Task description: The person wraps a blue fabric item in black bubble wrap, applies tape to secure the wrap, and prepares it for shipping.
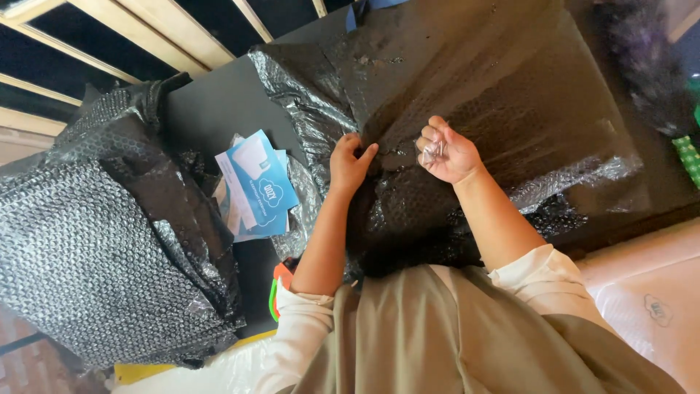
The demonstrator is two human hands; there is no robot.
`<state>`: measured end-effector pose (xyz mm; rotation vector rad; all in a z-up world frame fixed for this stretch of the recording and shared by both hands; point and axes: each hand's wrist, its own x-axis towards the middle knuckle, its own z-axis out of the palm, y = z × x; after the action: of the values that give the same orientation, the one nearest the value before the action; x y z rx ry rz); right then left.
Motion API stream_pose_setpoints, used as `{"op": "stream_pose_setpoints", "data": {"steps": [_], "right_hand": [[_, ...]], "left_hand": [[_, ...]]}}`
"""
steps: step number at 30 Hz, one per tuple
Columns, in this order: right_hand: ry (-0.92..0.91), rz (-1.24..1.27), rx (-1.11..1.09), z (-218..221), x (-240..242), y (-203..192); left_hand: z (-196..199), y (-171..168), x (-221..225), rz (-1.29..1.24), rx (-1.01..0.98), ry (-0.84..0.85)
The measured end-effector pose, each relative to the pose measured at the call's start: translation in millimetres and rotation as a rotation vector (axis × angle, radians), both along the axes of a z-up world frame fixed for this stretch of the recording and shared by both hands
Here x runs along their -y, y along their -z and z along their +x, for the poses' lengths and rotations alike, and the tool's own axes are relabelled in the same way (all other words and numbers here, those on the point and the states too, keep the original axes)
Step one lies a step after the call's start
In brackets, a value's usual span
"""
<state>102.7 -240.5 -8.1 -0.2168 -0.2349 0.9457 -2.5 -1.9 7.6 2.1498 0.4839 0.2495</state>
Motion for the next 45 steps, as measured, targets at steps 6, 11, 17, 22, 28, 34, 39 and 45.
{"op": "stream_pose_setpoints", "data": {"steps": [6, 11, 17, 22, 28, 34, 39, 45], "right_hand": [[0.004, -0.074, 0.213, -12.5, -2.2, -38.4], [-0.035, -0.240, 0.330, -14.6, -10.5, -55.5], [-0.075, -0.169, 0.286, -8.1, -21.9, -71.2], [-0.125, -0.143, 0.141, 0.5, -31.0, -54.7], [-0.150, -0.186, 0.125, 2.3, -43.3, -48.0], [-0.046, -0.379, 0.125, 7.5, -41.2, -39.8], [0.139, -0.803, 0.180, 4.8, -31.2, -59.9], [0.320, -1.243, 0.591, -30.4, -15.1, -106.2]], "left_hand": [[-7.7, -15.2, 17.0, 0.068, 0.145, -0.005], [0.1, -25.3, 28.3, 0.556, 0.334, 0.112], [4.8, -24.3, 31.9, 0.790, 0.369, 0.386], [7.1, -36.0, 4.2, -0.602, 0.084, 0.487], [13.4, 4.7, 16.9, -0.641, 0.170, 0.468], [3.2, -14.3, 17.2, -0.736, 0.252, 0.399], [-2.2, -14.8, 9.8, -0.757, 0.263, 0.352], [-8.6, -30.4, 14.4, -0.843, 0.300, 0.331]]}}
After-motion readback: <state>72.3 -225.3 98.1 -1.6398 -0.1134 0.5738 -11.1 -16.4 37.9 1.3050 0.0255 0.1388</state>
